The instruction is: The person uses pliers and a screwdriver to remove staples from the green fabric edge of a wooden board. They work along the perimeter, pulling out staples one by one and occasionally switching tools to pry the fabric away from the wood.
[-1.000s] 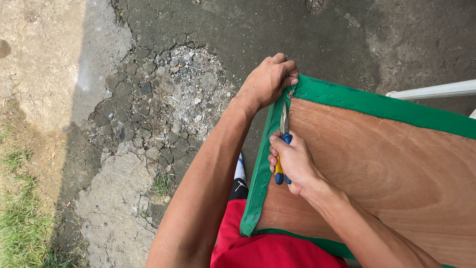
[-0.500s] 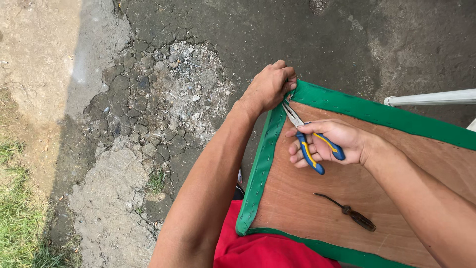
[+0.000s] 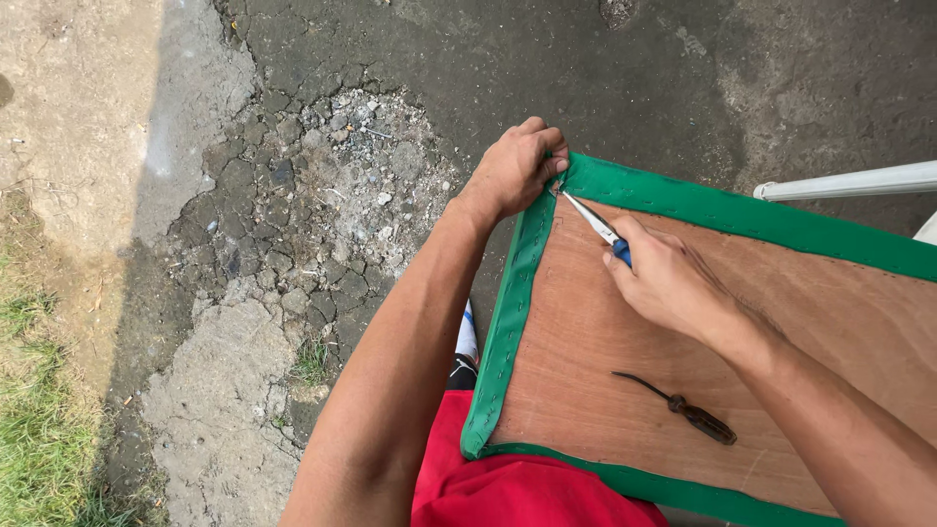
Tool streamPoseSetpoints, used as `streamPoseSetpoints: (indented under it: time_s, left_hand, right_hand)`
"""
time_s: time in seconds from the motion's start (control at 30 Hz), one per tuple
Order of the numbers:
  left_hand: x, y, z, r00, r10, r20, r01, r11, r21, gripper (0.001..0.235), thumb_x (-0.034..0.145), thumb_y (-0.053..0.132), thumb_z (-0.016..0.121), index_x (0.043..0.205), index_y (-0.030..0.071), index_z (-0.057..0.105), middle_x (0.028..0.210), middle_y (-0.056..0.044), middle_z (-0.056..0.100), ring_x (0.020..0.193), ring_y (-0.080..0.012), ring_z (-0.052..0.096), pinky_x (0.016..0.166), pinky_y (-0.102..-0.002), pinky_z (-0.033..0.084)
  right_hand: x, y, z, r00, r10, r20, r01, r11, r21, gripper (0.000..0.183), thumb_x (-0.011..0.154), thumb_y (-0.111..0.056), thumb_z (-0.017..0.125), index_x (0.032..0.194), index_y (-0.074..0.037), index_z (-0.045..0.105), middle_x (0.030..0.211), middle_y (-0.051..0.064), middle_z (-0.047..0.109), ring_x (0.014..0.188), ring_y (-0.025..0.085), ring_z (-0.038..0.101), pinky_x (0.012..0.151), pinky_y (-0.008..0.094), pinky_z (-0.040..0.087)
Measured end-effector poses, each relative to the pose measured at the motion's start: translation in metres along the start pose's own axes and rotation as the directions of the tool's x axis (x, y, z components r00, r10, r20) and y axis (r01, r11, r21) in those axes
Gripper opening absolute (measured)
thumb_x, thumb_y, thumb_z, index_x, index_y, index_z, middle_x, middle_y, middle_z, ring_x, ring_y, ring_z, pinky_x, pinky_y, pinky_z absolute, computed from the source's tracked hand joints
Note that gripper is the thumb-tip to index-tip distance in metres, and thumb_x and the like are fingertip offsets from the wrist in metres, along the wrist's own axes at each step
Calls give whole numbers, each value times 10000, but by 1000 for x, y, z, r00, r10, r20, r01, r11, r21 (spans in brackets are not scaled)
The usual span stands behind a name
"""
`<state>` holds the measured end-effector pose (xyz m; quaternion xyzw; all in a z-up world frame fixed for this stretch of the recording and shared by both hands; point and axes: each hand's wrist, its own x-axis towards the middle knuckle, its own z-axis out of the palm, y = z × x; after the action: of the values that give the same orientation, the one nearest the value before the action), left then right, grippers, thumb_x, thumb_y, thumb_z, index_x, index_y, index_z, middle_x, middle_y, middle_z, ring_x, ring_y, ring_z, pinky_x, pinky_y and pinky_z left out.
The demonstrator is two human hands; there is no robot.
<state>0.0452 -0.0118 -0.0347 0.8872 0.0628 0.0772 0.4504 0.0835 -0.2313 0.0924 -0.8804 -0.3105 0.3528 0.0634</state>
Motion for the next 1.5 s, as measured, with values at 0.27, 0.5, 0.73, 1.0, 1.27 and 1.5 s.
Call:
streamPoseSetpoints:
  time_s: [0.27, 0.5, 0.73, 1.0, 1.27, 1.5]
  left_hand:
    - [-3, 3, -1, 1000, -14, 5, 14, 999, 34, 74, 916, 167, 733, 938, 104, 700, 981, -105, 641, 994, -334, 641, 855, -452, 530]
    - [0, 8, -2, 998, -63, 7, 63, 996, 60, 75, 918, 169, 725, 957, 109, 703, 988, -97, 640, 995, -323, 641, 852, -447, 538]
    - [-1, 10, -2, 997, -80, 1, 80, 994, 73, 84, 913, 166, 727, 963, 103, 703, 992, -98, 635, 997, -324, 646, 862, -445, 542]
    - [-1, 5, 5, 997, -82, 0, 81, 993, 80, 77, 938, 171, 702, 980, 106, 707, 1025, -121, 627, 989, -339, 655, 848, -456, 543]
    - [2, 2, 0, 997, -79, 22, 78, 994, 75, 139, 910, 198, 729, 996, 91, 713, 1011, -117, 645, 973, -335, 667, 836, -445, 551]
    - [-1, 4, -2, 997, -72, 14, 71, 994, 77, 138, 928, 196, 722, 996, 77, 709, 1009, -134, 635, 964, -350, 661, 830, -456, 545]
  right_hand:
    - [24, -14, -1, 979, 78, 187, -17, 952, -305, 346, 989, -86, 522, 1315, -19, 615, 1270, 230, 674, 1201, 379, 655, 1019, 485, 535]
    - [22, -23, 0, 976, 118, 182, -48, 937, -347, 377, 961, -5, 501, 1324, -32, 600, 1366, 207, 613, 1250, 380, 613, 1033, 487, 522]
    - [21, -17, 1, 985, 53, 162, 9, 931, -364, 266, 1030, -172, 535, 1224, -5, 606, 1160, 207, 701, 1102, 359, 688, 938, 502, 542]
    - [16, 9, 16, 986, -137, 98, 116, 974, 195, 249, 977, -283, 636, 1044, -44, 660, 892, 170, 712, 851, 301, 695, 762, 452, 553]
    - [24, 19, 20, 956, -10, 292, 9, 1000, 5, 255, 969, -179, 578, 1177, -40, 623, 1069, 175, 712, 996, 313, 718, 860, 474, 552]
    - [27, -4, 8, 942, 65, 329, -11, 987, -163, 265, 983, -126, 544, 1207, -22, 640, 1100, 215, 725, 1001, 363, 721, 879, 486, 563]
